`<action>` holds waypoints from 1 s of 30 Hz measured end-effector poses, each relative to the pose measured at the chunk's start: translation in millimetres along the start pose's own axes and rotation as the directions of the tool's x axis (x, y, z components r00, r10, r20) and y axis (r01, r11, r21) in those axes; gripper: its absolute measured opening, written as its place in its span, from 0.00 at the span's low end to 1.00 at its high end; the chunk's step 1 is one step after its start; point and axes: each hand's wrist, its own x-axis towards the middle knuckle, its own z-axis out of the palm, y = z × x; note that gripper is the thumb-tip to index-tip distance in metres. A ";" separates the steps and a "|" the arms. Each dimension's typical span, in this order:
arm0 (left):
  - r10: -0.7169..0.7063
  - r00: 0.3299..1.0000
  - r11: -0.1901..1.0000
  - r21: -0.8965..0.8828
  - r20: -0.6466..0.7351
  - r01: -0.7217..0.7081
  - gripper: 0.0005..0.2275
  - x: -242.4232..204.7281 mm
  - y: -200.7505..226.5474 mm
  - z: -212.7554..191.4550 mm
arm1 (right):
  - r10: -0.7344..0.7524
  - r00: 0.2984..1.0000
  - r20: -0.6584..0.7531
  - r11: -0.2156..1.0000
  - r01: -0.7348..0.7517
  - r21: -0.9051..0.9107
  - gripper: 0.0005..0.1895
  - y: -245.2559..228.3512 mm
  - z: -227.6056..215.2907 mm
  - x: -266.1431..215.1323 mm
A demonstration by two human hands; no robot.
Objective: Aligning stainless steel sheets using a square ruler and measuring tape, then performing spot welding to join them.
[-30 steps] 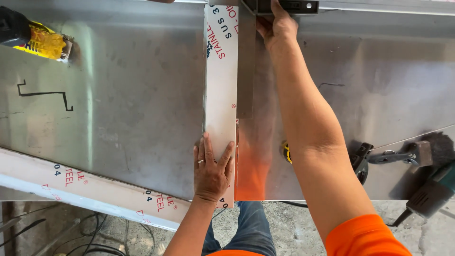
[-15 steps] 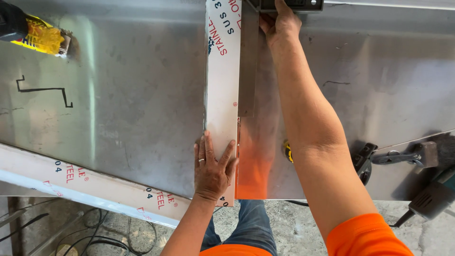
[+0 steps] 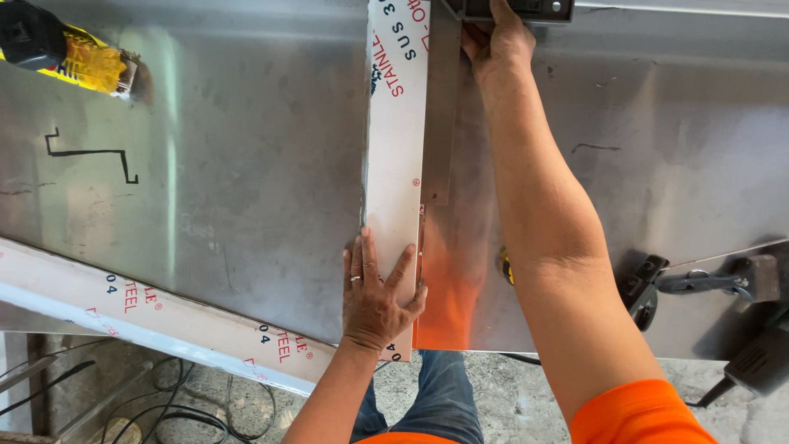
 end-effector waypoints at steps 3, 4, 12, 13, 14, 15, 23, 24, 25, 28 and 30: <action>-0.004 1.000 1.000 -0.003 -0.001 0.004 0.36 -0.4 -0.1 -0.1 | 0.010 1.000 0.001 1.000 -0.010 0.002 0.17 2.9 -2.3 6.7; -0.003 1.000 1.000 0.002 -0.012 0.003 0.35 -0.7 0.3 0.4 | 0.004 1.000 -0.013 1.000 -0.004 -0.014 0.17 2.6 -3.3 7.2; 0.001 1.000 1.000 -0.008 -0.028 -0.001 0.35 1.8 0.9 -0.5 | -0.019 1.000 -0.022 1.000 0.019 0.005 0.18 0.5 0.8 0.6; -0.003 0.999 1.000 -0.009 -0.034 0.002 0.35 1.2 1.5 -1.3 | -0.015 1.000 -0.024 1.000 0.015 0.011 0.19 2.6 -0.5 1.8; -0.002 0.999 1.000 -0.009 -0.035 0.001 0.35 2.2 2.1 -0.4 | -0.016 1.000 -0.024 1.000 0.016 0.012 0.19 -1.0 -3.2 7.3; -0.001 0.999 1.000 -0.018 -0.037 0.001 0.35 1.8 1.7 -0.7 | -0.038 0.996 -0.076 0.997 0.033 -0.069 0.19 -1.5 -5.8 12.0; -0.023 1.000 0.998 -0.054 0.006 0.024 0.35 -0.4 -0.8 0.1 | -0.165 0.965 -0.205 0.771 -0.003 -0.637 0.18 -81.8 -7.9 -70.1; -0.020 1.000 0.999 -0.049 -0.013 0.020 0.34 -1.1 -0.6 0.9 | -0.251 0.951 -0.183 0.630 0.017 -0.777 0.19 -85.4 -14.2 -77.5; -0.018 0.999 0.999 -0.042 -0.036 0.017 0.34 -0.7 -1.8 2.5 | -0.330 0.933 -0.141 0.465 0.031 -0.885 0.20 -88.2 -18.3 -83.5; -0.023 1.000 0.998 -0.057 -0.016 0.022 0.34 0.6 -1.0 0.2 | -0.714 0.567 0.410 -0.006 0.582 -0.814 0.11 -32.5 -41.9 -57.4; -0.023 0.999 0.998 -0.054 -0.030 0.021 0.34 2.9 -1.6 0.2 | -0.633 0.545 0.550 -0.115 0.637 -0.763 0.30 23.2 -19.1 -73.8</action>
